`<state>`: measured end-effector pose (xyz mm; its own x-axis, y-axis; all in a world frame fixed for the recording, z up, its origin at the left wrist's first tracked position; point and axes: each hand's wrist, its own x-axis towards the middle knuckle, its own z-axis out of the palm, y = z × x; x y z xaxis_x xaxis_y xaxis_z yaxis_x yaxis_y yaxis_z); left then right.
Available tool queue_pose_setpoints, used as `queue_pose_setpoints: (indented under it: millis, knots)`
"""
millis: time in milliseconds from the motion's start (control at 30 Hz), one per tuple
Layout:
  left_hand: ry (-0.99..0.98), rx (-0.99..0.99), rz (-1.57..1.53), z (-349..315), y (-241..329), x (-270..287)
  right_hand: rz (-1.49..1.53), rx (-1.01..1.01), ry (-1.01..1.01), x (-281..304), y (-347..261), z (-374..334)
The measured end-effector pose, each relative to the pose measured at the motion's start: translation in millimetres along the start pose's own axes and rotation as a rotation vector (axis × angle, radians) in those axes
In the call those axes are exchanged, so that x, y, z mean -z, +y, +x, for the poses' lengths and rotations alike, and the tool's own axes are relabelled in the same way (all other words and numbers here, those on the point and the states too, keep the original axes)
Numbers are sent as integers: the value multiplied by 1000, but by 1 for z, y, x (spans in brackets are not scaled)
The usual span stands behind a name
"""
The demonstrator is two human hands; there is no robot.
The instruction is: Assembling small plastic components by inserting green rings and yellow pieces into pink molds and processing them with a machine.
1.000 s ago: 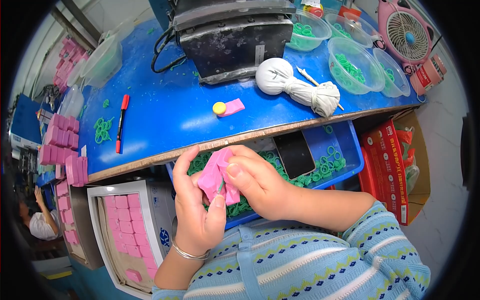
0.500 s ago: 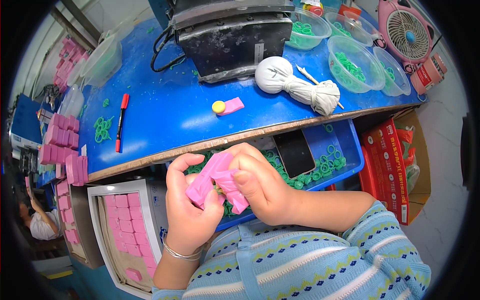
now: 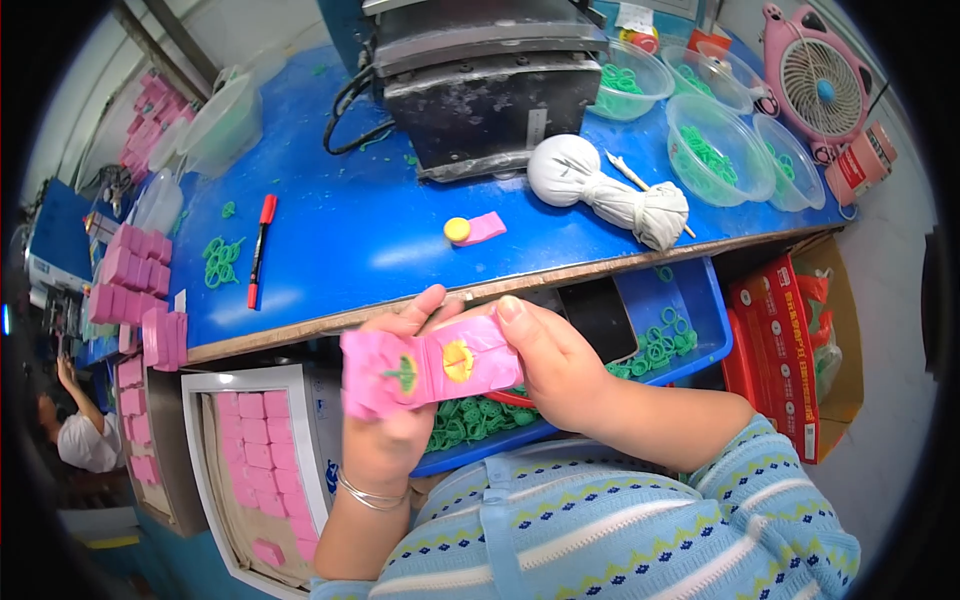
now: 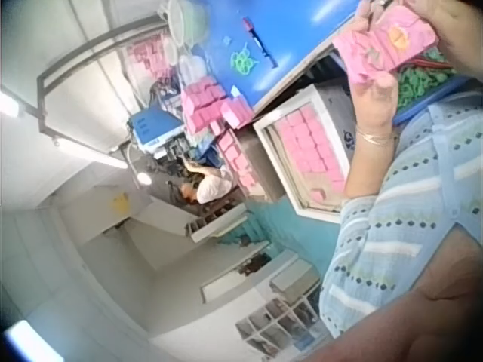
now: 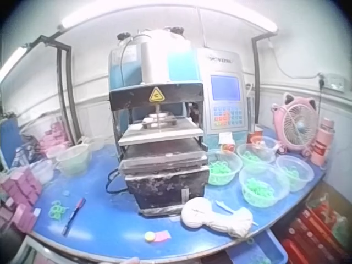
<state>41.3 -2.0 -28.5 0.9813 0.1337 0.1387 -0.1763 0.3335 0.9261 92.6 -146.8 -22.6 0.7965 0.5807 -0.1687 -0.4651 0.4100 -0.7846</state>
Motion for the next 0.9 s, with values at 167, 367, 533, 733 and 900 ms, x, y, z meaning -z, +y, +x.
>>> queue_pose_setpoints:
  millis: [167, 367, 533, 733, 900]
  knots:
    - [-43, 9, -605, 14, 17, 13, -785, 321, -404, 19, 7, -4]
    - [-45, 208, -716, 9, 23, 14, -1178, 86, -653, 6, 4, -9]
    - [-87, 227, -522, 3, 24, 9, -984, 824, -385, -2, -18, 6]
    - [302, 211, -309, 2, 31, -22, -1210, 1107, -388, -7, -25, 18]
    - [222, 135, -409, -4, 17, -2, -1165, 1140, -349, -10, -13, 12]
